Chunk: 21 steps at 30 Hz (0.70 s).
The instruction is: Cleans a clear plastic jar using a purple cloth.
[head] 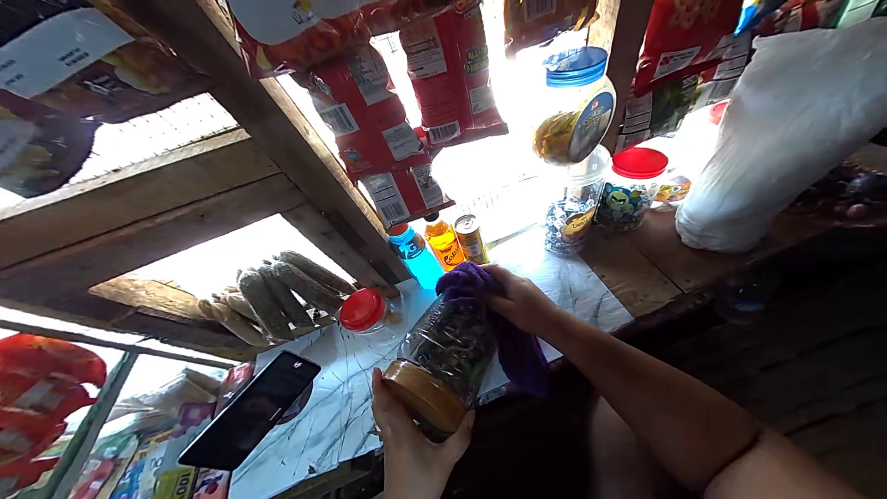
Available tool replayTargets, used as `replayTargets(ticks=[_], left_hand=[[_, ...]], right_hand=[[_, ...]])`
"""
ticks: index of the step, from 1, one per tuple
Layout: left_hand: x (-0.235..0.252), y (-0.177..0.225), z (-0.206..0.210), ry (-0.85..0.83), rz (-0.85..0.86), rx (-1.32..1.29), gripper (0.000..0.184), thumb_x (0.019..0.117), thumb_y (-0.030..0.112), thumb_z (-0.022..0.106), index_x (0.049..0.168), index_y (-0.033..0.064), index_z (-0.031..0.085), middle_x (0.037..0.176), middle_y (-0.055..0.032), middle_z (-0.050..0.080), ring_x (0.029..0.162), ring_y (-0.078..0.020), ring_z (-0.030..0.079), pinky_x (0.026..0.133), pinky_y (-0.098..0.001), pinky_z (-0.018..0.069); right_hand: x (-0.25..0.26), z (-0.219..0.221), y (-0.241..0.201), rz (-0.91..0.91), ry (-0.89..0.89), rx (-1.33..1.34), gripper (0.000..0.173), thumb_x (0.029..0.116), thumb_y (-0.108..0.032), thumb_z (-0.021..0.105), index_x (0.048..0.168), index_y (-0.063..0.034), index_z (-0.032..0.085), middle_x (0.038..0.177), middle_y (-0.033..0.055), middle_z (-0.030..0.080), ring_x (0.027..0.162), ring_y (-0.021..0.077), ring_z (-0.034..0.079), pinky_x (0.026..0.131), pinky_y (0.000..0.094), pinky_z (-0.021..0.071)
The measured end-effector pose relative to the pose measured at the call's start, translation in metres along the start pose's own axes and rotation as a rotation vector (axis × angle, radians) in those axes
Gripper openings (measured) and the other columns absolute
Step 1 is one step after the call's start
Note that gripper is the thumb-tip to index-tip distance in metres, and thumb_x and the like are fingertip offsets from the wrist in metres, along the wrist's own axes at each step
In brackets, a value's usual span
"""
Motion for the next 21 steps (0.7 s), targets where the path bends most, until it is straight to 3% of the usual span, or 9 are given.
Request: replayTargets(ticks=[6,10,13,16,21], left_hand=[[-0.001,-0.001,0.001,-0.001,0.013,0.009,0.143,0.0576,0.061,0.084,0.159,-0.0023,0.005,0.152,-0.0381,0.029,0.128,-0.0273,0.055,0.092,-0.0358,0.0553],[0.0,-0.002,0.0,-0.012,-0.007,-0.005,0.143,0.0571,0.058,0.085,0.16,-0.0006,0.004,0.153,-0.0373,0.027,0.127,-0.0275,0.056,0.09,-0.0362,0.0564],[0.0,-0.006,0.0,-0.009,0.03,-0.011,0.143,0.0571,0.058,0.085,0.159,-0.0015,0.005,0.152,-0.037,0.029,0.127,-0.0254,0.055,0.092,-0.0342,0.0554],[0.001,-0.008,0.001,-0.005,0.063,0.001,0.142,0.0581,0.06,0.084,0.159,-0.0023,0.005,0.151,-0.0369,0.031,0.128,-0.0245,0.055,0.093,-0.0336,0.0547],[0.002,-0.008,-0.001,-0.027,0.041,-0.007,0.144,0.0552,0.056,0.087,0.159,-0.0012,0.005,0.153,-0.0358,0.03,0.127,-0.0263,0.055,0.093,-0.0371,0.0552]], right_hand=[[0.006,-0.004,0.011,0.036,0.069,0.049,0.035,0.1035,-0.023,0.058,0.135,-0.0083,0.06,0.115,0.0139,0.071,0.109,0.0235,0.068,0.097,0.0485,0.0521],[0.009,-0.004,0.022,0.017,0.046,0.195,0.034,0.103,-0.019,0.058,0.134,-0.0061,0.059,0.118,0.0124,0.069,0.108,0.0165,0.066,0.097,0.0396,0.0521],[0.01,-0.006,0.027,0.036,-0.067,0.326,0.035,0.1041,-0.02,0.056,0.138,-0.0098,0.055,0.118,0.0087,0.067,0.105,0.0099,0.064,0.094,0.0332,0.0527],[0.009,-0.014,0.028,0.053,-0.225,0.42,0.045,0.1029,-0.02,0.059,0.145,-0.0114,0.048,0.123,0.0071,0.066,0.107,0.0067,0.064,0.096,0.0293,0.0526],[0.007,-0.022,0.033,-0.027,-0.464,0.488,0.08,0.0898,-0.015,0.071,0.158,-0.0128,0.028,0.139,0.0097,0.057,0.118,0.0071,0.061,0.103,0.029,0.0513]])
Point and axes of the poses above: each hand's wrist, its own x-axis towards the middle knuckle, its own z-axis out of the palm, y = z × x, the point moved 1 cm from there along x, towards the middle knuckle
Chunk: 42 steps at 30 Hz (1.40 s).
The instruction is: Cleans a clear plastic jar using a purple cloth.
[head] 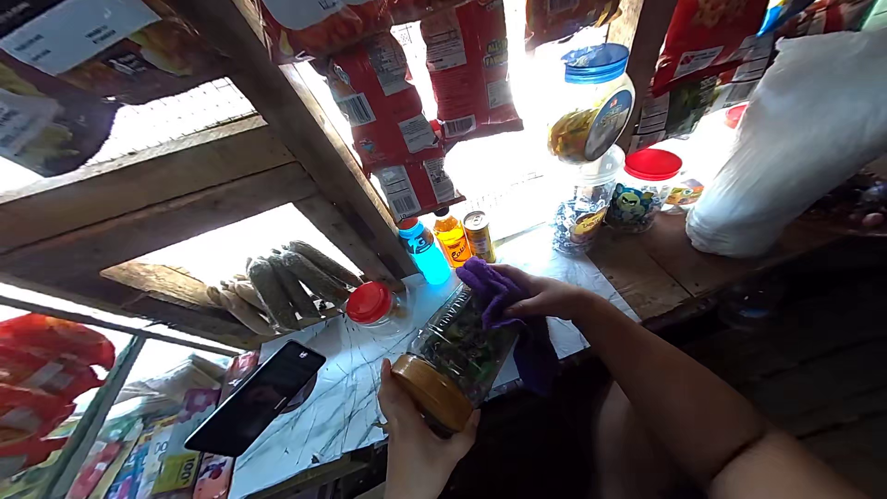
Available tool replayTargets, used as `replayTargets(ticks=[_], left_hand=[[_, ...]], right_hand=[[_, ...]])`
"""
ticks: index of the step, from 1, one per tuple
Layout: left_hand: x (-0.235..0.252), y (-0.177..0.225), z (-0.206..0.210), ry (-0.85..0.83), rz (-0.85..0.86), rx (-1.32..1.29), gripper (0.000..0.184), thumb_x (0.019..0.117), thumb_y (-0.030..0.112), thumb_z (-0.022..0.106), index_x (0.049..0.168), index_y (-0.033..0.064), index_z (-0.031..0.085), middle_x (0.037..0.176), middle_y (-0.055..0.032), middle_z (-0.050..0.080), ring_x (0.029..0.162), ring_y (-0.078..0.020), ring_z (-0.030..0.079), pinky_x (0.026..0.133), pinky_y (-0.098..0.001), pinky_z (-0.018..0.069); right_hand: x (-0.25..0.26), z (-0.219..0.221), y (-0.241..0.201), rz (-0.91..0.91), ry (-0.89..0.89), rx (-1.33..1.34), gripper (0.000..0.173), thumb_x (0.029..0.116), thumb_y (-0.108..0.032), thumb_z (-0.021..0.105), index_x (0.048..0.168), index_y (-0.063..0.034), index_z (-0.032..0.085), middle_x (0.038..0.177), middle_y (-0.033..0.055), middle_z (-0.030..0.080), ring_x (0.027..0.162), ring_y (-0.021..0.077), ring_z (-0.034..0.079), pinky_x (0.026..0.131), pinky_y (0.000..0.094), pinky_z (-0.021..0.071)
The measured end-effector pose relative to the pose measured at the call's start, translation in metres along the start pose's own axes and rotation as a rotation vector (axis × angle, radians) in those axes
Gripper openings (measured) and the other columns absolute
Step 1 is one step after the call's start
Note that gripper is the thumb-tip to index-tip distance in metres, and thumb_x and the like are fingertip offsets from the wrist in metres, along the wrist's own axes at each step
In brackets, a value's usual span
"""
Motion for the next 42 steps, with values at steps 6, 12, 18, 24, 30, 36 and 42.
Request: replayTargets(ticks=[6,12,18,24,30,36,42], left_hand=[[0.006,-0.005,-0.006,-0.046,0.064,-0.041,0.143,0.0544,0.054,0.088,0.158,-0.0034,0.008,0.151,-0.0352,0.033,0.13,-0.0221,0.053,0.098,-0.0321,0.053],[0.009,-0.008,-0.008,-0.066,0.12,-0.013,0.142,0.0532,0.055,0.088,0.158,-0.0028,0.01,0.151,-0.036,0.032,0.133,-0.026,0.05,0.102,-0.0347,0.0498],[0.008,-0.008,-0.007,-0.06,0.152,-0.004,0.141,0.0551,0.056,0.088,0.157,-0.0018,0.01,0.152,-0.0361,0.03,0.136,-0.0252,0.048,0.103,-0.0341,0.0489],[0.007,-0.007,-0.007,-0.058,0.157,0.015,0.14,0.0549,0.056,0.087,0.157,-0.0023,0.012,0.151,-0.0359,0.032,0.135,-0.0254,0.048,0.103,-0.0342,0.0488],[0.004,-0.005,-0.006,-0.04,0.191,0.048,0.139,0.053,0.054,0.088,0.156,-0.0035,0.014,0.151,-0.0369,0.032,0.137,-0.0308,0.046,0.106,-0.0371,0.047],[0.001,-0.008,-0.006,-0.04,0.171,0.048,0.14,0.0533,0.055,0.088,0.156,-0.0037,0.012,0.151,-0.0375,0.031,0.137,-0.0302,0.046,0.106,-0.036,0.0469],[0.006,-0.014,-0.007,-0.044,0.135,0.023,0.143,0.0547,0.059,0.086,0.157,-0.005,0.008,0.15,-0.0365,0.035,0.132,-0.0266,0.052,0.102,-0.0364,0.0504]], right_hand=[[-0.001,-0.006,0.006,-0.011,-0.074,0.034,0.093,0.0809,-0.017,0.078,0.158,-0.0162,0.026,0.139,0.0074,0.057,0.118,0.0072,0.061,0.102,0.0297,0.0524],[0.002,-0.006,0.0,-0.064,0.032,-0.019,0.07,0.0801,-0.01,0.08,0.142,-0.0097,0.047,0.126,0.0059,0.064,0.112,0.0071,0.063,0.099,0.0297,0.0541],[0.004,-0.004,-0.006,-0.107,0.141,-0.106,0.051,0.0832,-0.007,0.078,0.13,-0.0069,0.058,0.121,0.0065,0.065,0.108,0.0078,0.063,0.095,0.0302,0.055],[0.01,0.002,-0.009,-0.192,0.256,-0.245,0.033,0.09,-0.007,0.073,0.121,-0.0041,0.064,0.116,0.0062,0.066,0.104,0.0065,0.063,0.093,0.028,0.054],[0.015,0.011,-0.015,-0.135,0.433,-0.336,0.027,0.0953,-0.008,0.068,0.121,-0.004,0.063,0.108,0.0081,0.069,0.097,0.0098,0.065,0.09,0.0322,0.0538],[0.016,0.011,-0.006,-0.086,0.388,-0.181,0.033,0.0979,-0.008,0.062,0.13,-0.0054,0.058,0.115,0.0074,0.067,0.101,0.0075,0.064,0.091,0.0295,0.0536],[0.01,0.001,0.002,0.0,0.217,-0.037,0.043,0.0966,-0.01,0.062,0.138,-0.011,0.052,0.117,0.0021,0.067,0.103,0.0039,0.064,0.092,0.0268,0.0543]])
Point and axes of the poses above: each hand's wrist, its own x-axis towards the middle knuckle, its own z-axis out of the palm, y = z × x, the point moved 1 cm from there along x, towards the middle knuckle
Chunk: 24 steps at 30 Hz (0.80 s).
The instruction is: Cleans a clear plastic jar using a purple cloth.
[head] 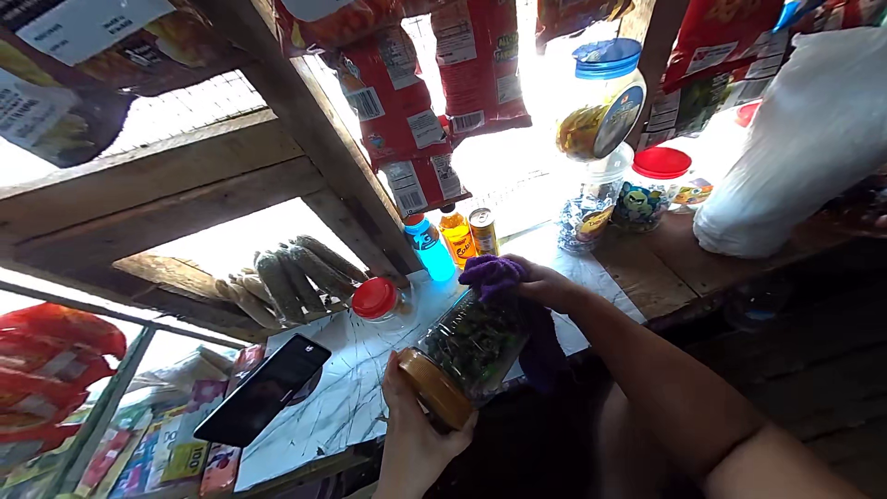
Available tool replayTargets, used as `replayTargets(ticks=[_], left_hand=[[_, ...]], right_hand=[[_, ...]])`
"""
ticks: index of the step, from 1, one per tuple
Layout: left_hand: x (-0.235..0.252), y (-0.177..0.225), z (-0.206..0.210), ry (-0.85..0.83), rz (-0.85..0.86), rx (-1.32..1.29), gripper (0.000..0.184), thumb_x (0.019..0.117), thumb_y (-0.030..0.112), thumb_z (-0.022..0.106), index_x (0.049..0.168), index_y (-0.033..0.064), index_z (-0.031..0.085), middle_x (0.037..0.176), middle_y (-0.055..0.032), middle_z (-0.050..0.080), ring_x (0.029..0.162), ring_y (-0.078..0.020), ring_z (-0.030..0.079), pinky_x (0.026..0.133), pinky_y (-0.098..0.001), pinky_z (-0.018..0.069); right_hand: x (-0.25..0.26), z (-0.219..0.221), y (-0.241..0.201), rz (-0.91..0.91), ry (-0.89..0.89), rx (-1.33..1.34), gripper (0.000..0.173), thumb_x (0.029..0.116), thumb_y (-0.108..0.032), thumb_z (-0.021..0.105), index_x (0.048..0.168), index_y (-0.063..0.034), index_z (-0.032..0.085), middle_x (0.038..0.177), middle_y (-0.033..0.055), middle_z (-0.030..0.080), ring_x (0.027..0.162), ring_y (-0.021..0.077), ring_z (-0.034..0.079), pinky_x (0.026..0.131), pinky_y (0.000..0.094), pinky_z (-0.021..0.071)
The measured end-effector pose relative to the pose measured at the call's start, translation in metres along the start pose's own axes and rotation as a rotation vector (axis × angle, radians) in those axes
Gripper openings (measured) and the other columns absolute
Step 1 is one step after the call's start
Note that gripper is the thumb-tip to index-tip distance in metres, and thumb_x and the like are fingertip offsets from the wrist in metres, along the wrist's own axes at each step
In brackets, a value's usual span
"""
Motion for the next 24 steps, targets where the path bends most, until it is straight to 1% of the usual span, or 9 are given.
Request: replayTargets(ticks=[2,5,7,10,13,15,17,20,24], left_hand=[[0.0008,-0.0009,-0.0002,0.003,0.003,0.005,0.143,0.0551,0.06,0.085,0.157,-0.0055,0.009,0.149,-0.0363,0.036,0.13,-0.0258,0.053,0.101,-0.0359,0.0506],[0.0016,-0.0034,-0.0001,0.004,0.004,-0.008,0.143,0.0554,0.059,0.085,0.157,-0.0064,0.008,0.149,-0.0367,0.035,0.131,-0.0252,0.052,0.102,-0.035,0.0494],[0.0021,-0.0048,-0.0004,0.0,-0.002,-0.017,0.143,0.0548,0.058,0.086,0.157,-0.0059,0.009,0.15,-0.0369,0.034,0.132,-0.0261,0.051,0.103,-0.0354,0.0491],[0.002,-0.0069,0.0001,-0.007,-0.016,-0.028,0.143,0.0545,0.056,0.086,0.157,-0.0056,0.007,0.15,-0.0368,0.034,0.132,-0.0245,0.052,0.103,-0.0336,0.0491],[0.0021,-0.0081,0.0002,-0.007,-0.007,-0.027,0.144,0.0551,0.058,0.085,0.157,-0.007,0.006,0.149,-0.0372,0.035,0.132,-0.0241,0.051,0.104,-0.0331,0.0481],[0.0026,-0.0092,-0.0001,-0.009,-0.005,-0.036,0.145,0.0548,0.057,0.086,0.157,-0.0068,0.005,0.149,-0.0364,0.036,0.133,-0.023,0.051,0.106,-0.0327,0.0472],[0.0019,-0.0089,-0.0009,-0.019,-0.005,-0.06,0.145,0.0549,0.052,0.088,0.156,-0.0072,0.004,0.149,-0.0367,0.035,0.134,-0.0237,0.05,0.107,-0.0329,0.0466],[0.0004,-0.0084,0.0,-0.009,0.032,-0.034,0.144,0.0552,0.054,0.087,0.156,-0.0084,0.005,0.149,-0.0374,0.034,0.135,-0.023,0.05,0.109,-0.032,0.0446],[-0.0016,-0.0073,0.0013,-0.001,0.044,-0.027,0.143,0.0564,0.056,0.087,0.155,-0.0082,0.006,0.149,-0.0365,0.035,0.135,-0.0218,0.049,0.109,-0.0311,0.044]], right_hand=[[-0.0021,-0.0035,0.0,0.005,-0.055,0.031,0.049,0.0953,-0.007,0.065,0.142,-0.0096,0.048,0.119,0.0029,0.066,0.104,0.003,0.064,0.094,0.0255,0.0543],[-0.0042,-0.0066,0.0016,0.021,-0.15,0.061,0.068,0.0896,-0.009,0.07,0.15,-0.0094,0.038,0.125,0.0053,0.064,0.108,0.004,0.064,0.097,0.0267,0.0537],[-0.0055,-0.0077,0.0022,0.04,-0.218,0.056,0.082,0.0844,-0.012,0.074,0.154,-0.0125,0.031,0.129,0.0059,0.062,0.11,0.0048,0.064,0.098,0.0275,0.0539],[-0.0074,-0.0098,0.0031,0.089,-0.3,0.02,0.107,0.0746,-0.01,0.081,0.161,-0.0215,0.018,0.141,0.0101,0.056,0.118,0.0097,0.062,0.1,0.0316,0.0531],[-0.0065,-0.01,0.0034,0.09,-0.325,-0.02,0.115,0.07,-0.01,0.083,0.162,-0.0254,0.015,0.144,0.012,0.053,0.12,0.012,0.06,0.102,0.0337,0.0521],[-0.0044,-0.0091,0.0042,0.063,-0.318,-0.032,0.114,0.0692,-0.012,0.084,0.161,-0.0241,0.017,0.144,0.0114,0.053,0.121,0.0116,0.06,0.102,0.0331,0.0516],[-0.003,-0.0078,0.0038,0.035,-0.288,-0.017,0.109,0.0691,-0.011,0.085,0.159,-0.0205,0.024,0.142,0.0105,0.054,0.121,0.0109,0.059,0.103,0.0321,0.0512],[-0.0007,-0.0067,0.0026,0.02,-0.226,0.01,0.092,0.0737,-0.014,0.083,0.152,-0.0162,0.035,0.134,0.0069,0.06,0.115,0.0079,0.062,0.099,0.0302,0.0535],[0.0007,-0.0012,-0.0011,0.034,-0.133,0.051,0.072,0.0799,-0.013,0.079,0.144,-0.0149,0.046,0.122,0.0033,0.066,0.106,0.0064,0.065,0.094,0.0291,0.056]])
Point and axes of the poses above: each hand's wrist, its own x-axis towards the middle knuckle, its own z-axis out of the palm, y = z × x, the point moved 1 cm from there along x, towards the middle knuckle
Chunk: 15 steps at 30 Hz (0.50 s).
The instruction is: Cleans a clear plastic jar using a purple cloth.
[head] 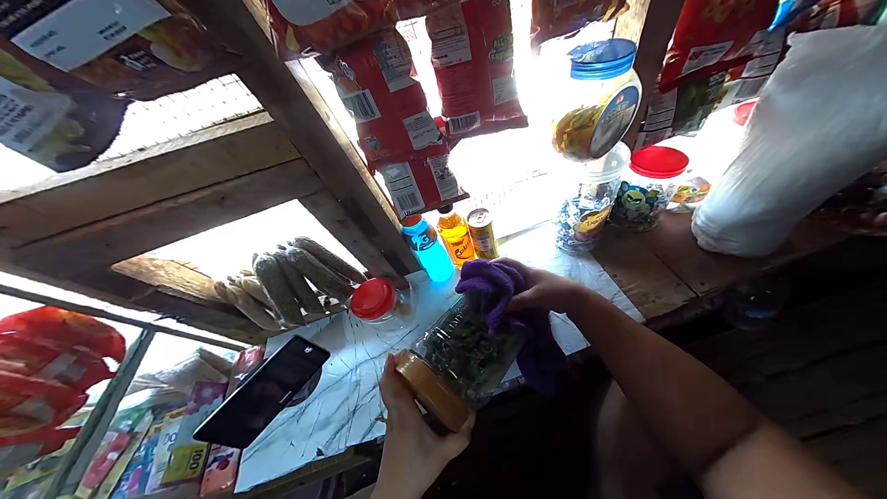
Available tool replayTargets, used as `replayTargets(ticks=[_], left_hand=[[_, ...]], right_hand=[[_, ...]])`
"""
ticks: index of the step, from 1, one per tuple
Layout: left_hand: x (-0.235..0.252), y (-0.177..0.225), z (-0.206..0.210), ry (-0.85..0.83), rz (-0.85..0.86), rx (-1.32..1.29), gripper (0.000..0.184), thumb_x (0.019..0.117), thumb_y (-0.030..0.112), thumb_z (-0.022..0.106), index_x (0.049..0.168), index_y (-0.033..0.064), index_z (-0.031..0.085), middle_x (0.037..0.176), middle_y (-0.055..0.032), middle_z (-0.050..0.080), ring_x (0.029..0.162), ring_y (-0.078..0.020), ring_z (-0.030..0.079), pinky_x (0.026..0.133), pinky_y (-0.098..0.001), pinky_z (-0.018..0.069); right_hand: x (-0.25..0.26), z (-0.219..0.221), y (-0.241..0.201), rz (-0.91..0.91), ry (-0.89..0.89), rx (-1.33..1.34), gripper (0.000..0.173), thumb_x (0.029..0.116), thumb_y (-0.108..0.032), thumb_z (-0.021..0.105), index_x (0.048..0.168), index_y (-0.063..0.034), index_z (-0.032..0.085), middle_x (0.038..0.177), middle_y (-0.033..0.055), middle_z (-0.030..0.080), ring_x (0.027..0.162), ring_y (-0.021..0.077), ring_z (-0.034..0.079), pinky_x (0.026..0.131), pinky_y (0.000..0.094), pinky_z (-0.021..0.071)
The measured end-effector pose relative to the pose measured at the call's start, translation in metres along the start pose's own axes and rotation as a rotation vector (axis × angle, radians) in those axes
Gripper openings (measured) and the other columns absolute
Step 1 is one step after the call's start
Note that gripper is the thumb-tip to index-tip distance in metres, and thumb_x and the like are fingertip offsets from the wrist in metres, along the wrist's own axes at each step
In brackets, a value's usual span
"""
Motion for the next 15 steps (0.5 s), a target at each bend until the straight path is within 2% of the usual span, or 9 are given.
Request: replayTargets(ticks=[6,9,15], left_hand=[[-0.001,0.004,0.0,0.008,0.02,0.035,0.141,0.0563,0.055,0.087,0.155,-0.007,0.008,0.149,-0.036,0.035,0.135,-0.0222,0.049,0.11,-0.0319,0.0435],[-0.001,0.005,0.0,0.011,0.025,0.05,0.141,0.0563,0.057,0.086,0.155,-0.007,0.009,0.149,-0.0362,0.036,0.134,-0.023,0.05,0.109,-0.0327,0.044],[-0.002,0.001,0.0,0.008,0.009,0.029,0.141,0.0582,0.058,0.086,0.157,-0.0052,0.007,0.15,-0.0354,0.035,0.135,-0.0225,0.049,0.108,-0.0322,0.0451]], right_hand=[[0.002,0.005,-0.009,-0.04,0.128,-0.074,0.045,0.0908,-0.008,0.071,0.133,-0.0085,0.055,0.116,0.0038,0.067,0.102,0.0049,0.065,0.092,0.0266,0.0551],[0.005,0.01,-0.009,-0.054,0.211,-0.049,0.034,0.0946,-0.004,0.066,0.128,-0.0067,0.059,0.109,0.0031,0.068,0.096,0.0042,0.065,0.088,0.026,0.0556],[0.005,0.011,-0.007,-0.058,0.2,-0.057,0.033,0.0989,-0.007,0.062,0.132,-0.0064,0.059,0.116,0.0032,0.068,0.102,0.0032,0.064,0.092,0.0249,0.0536]])
Point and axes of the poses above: each hand's wrist, its own x-axis towards the middle knuckle, its own z-axis out of the palm, y = z × x, the point moved 1 cm from there along x, towards the middle knuckle
